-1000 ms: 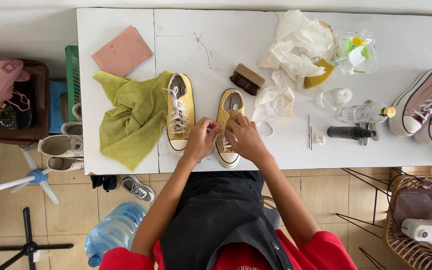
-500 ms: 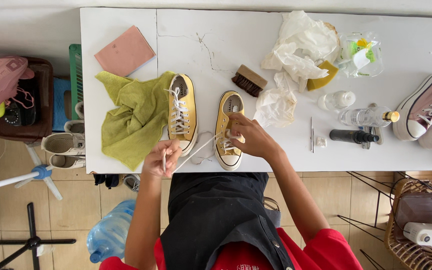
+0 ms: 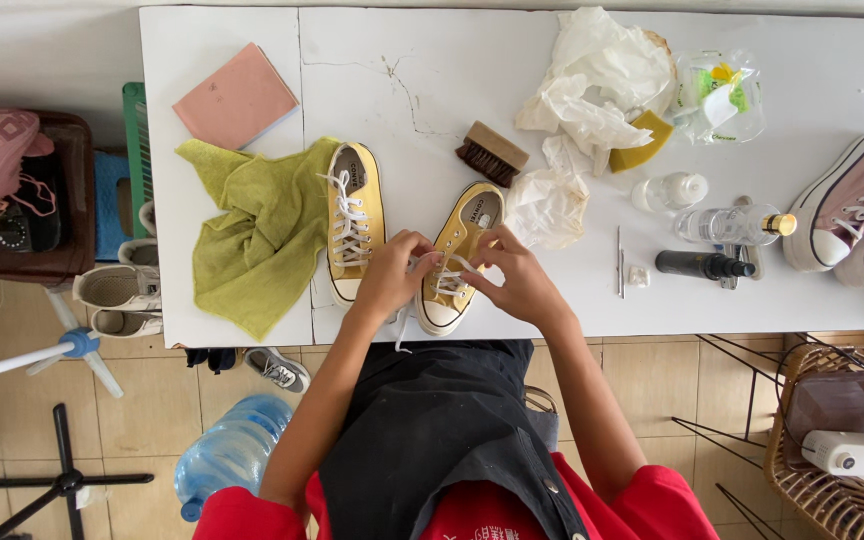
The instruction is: The person laces a pair of yellow canvas sneakers on a white table. They thread the laces through the eyelets, pull them tight, and tie knots to secure the laces.
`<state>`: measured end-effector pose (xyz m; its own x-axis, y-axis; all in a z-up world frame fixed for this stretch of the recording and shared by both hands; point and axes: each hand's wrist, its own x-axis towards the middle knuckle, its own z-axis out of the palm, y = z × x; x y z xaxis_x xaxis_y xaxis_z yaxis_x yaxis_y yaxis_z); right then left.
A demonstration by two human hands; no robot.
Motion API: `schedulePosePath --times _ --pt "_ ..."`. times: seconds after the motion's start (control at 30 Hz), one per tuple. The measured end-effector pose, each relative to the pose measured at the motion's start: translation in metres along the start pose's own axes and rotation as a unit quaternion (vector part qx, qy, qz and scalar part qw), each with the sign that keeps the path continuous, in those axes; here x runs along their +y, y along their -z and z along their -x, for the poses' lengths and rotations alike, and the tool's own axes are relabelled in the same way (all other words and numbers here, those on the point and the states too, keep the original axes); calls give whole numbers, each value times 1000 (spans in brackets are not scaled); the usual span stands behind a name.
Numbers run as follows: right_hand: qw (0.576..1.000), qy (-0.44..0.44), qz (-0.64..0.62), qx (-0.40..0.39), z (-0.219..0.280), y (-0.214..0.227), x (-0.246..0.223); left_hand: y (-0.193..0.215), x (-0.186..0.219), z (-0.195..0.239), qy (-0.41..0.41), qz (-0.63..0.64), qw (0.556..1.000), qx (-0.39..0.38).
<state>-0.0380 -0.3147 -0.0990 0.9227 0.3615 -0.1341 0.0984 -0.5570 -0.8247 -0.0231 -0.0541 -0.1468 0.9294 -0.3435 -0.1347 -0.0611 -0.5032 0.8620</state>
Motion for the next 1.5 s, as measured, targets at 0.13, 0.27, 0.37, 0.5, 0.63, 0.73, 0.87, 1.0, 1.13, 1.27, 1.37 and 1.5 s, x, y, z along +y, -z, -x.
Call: schedulePosePath --times 0.13,0.27,0.37,0.5,0.63,0.73,0.87,1.0,1.13,1.27,1.37,1.5 --pt "999 3 -46 -16 1 -9 8 3 -6 3 -10 18 1000 -14" --pt "998 -28 -38 -47 -6 -9 4 25 7 15 44 202 975 -78" --pt "996 -51 -53 -50 -14 -1 -7 33 -4 21 106 344 926 -117" --pt "993 -91 -65 -23 -24 4 -8 42 0 22 152 265 947 -100" --pt "993 -91 -6 -76 -36 8 -34 21 5 15 116 55 989 -78" --pt "991 -84 43 -96 -44 -8 -14 30 34 9 54 -62 992 -94" --pt "986 -73 132 -77 -48 -25 6 25 16 13 13 -64 993 -95" --pt "988 -68 135 -33 -48 -42 35 27 -11 23 48 62 991 -112" --pt "995 -46 89 -20 -43 -44 41 28 1 26 67 72 989 -108" --pt "999 -8 35 31 -31 -40 28 34 15 25 82 18 989 -118" --pt "995 58 38 68 -22 -46 0 42 21 29 79 -2 988 -135" --pt "962 211 126 116 -14 -76 -16 59 38 27 74 55 979 -181"
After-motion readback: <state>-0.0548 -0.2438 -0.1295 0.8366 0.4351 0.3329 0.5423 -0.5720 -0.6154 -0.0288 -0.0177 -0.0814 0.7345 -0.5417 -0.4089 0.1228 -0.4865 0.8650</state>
